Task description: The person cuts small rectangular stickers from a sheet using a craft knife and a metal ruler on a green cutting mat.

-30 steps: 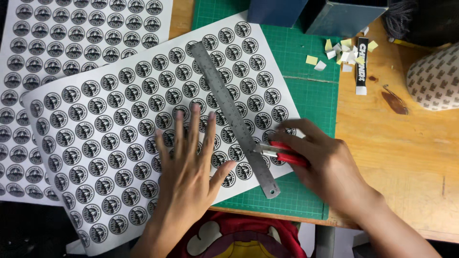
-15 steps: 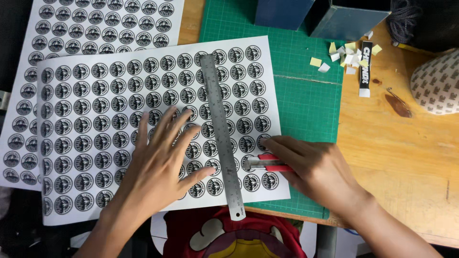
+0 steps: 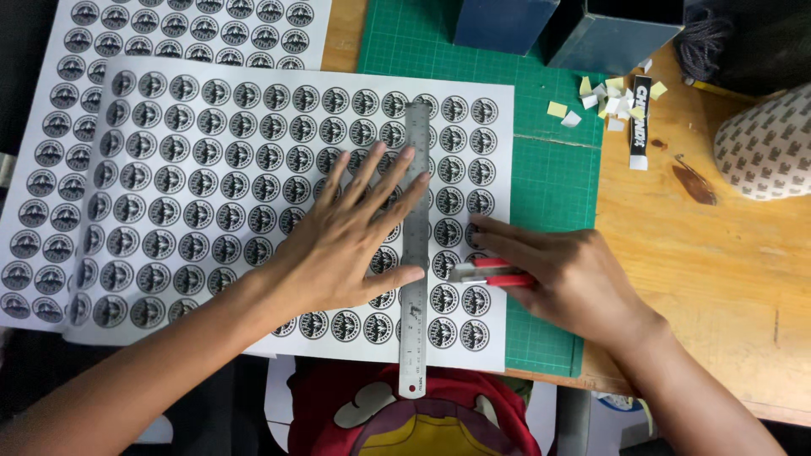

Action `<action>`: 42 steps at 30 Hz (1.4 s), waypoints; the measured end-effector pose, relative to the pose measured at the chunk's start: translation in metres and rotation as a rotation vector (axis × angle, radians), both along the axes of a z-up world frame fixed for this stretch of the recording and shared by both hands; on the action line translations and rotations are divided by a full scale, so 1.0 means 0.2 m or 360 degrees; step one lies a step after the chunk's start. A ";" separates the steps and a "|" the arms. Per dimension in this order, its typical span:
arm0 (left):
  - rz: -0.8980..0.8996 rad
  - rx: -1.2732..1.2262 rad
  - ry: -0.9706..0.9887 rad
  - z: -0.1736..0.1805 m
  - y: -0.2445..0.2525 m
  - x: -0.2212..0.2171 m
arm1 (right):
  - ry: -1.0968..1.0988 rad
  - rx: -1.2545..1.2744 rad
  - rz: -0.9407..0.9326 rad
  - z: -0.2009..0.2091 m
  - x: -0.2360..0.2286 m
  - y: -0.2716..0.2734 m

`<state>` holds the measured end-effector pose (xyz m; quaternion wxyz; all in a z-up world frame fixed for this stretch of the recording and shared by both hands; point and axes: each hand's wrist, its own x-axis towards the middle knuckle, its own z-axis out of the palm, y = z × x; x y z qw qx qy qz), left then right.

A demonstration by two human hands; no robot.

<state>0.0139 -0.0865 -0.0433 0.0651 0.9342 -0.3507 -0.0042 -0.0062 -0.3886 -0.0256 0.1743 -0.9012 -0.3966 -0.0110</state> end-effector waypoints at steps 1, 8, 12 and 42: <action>-0.0081 -0.0013 -0.0036 0.00 0.00 0.02 | 0.0144 0.0253 -0.0089 0.01 0.01 0.00; -0.0517 -0.0479 -0.0380 -0.05 -0.17 0.45 | -0.0173 0.0124 -0.0741 -0.10 0.30 -0.08; -0.0471 -0.0718 -0.0269 -0.06 -0.24 0.56 | -0.0391 -0.0070 -0.0728 -0.20 0.35 -0.08; -0.0418 -0.0582 -0.0317 -0.08 -0.20 0.55 | -0.0292 -0.0089 -0.0502 -0.15 0.29 -0.13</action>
